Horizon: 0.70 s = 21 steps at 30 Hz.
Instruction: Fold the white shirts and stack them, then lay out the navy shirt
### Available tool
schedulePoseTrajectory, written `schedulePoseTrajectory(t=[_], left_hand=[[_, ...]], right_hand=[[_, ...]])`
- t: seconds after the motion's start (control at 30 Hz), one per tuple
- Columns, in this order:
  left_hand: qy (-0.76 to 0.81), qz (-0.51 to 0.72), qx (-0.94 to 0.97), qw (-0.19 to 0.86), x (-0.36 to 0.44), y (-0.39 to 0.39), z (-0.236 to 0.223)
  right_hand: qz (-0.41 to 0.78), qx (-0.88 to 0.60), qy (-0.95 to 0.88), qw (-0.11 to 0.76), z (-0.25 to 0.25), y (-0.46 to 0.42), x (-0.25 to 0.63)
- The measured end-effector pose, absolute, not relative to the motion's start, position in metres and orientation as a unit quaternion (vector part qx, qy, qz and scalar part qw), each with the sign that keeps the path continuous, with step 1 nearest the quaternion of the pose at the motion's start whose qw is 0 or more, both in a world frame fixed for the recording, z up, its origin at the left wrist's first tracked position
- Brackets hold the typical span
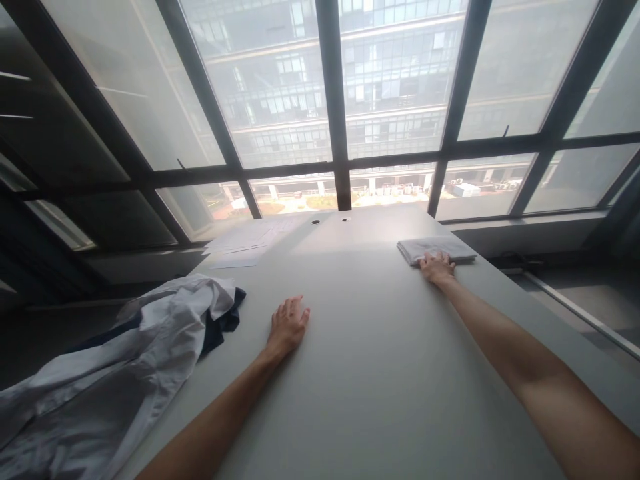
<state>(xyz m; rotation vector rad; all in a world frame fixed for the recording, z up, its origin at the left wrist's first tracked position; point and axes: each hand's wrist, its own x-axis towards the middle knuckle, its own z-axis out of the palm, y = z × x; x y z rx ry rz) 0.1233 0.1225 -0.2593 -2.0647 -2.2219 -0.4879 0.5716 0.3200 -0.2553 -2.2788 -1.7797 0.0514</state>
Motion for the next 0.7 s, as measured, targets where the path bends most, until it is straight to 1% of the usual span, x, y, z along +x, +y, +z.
schedulePoseTrajectory(t=[0.13, 0.23, 0.3, 0.4, 0.53, 0.7], left_hand=[[-0.720, -0.156, -0.675, 0.041, 0.123, 0.123, -0.261], [-0.719, -0.147, -0.678, 0.042, 0.123, 0.124, -0.261], [-0.720, -0.141, -0.679, 0.038, 0.124, 0.123, -0.261], [-0.729, -0.142, -0.669, 0.023, 0.124, 0.123, -0.261], [-0.739, -0.170, -0.652, -0.004, 0.124, 0.124, -0.261], [-0.731, -0.194, -0.654, -0.011, 0.124, 0.125, -0.260]], right_hand=[[0.016, -0.785, -0.605, 0.134, -0.251, 0.316, 0.562], [-0.005, -0.739, -0.657, 0.148, -0.253, 0.298, 0.528], [0.003, -0.713, -0.687, 0.144, -0.255, 0.287, 0.502], [0.014, -0.712, -0.689, 0.135, -0.256, 0.278, 0.476], [-0.013, -0.760, -0.639, 0.113, -0.256, 0.283, 0.476], [0.015, -0.768, -0.631, 0.109, -0.255, 0.293, 0.496]])
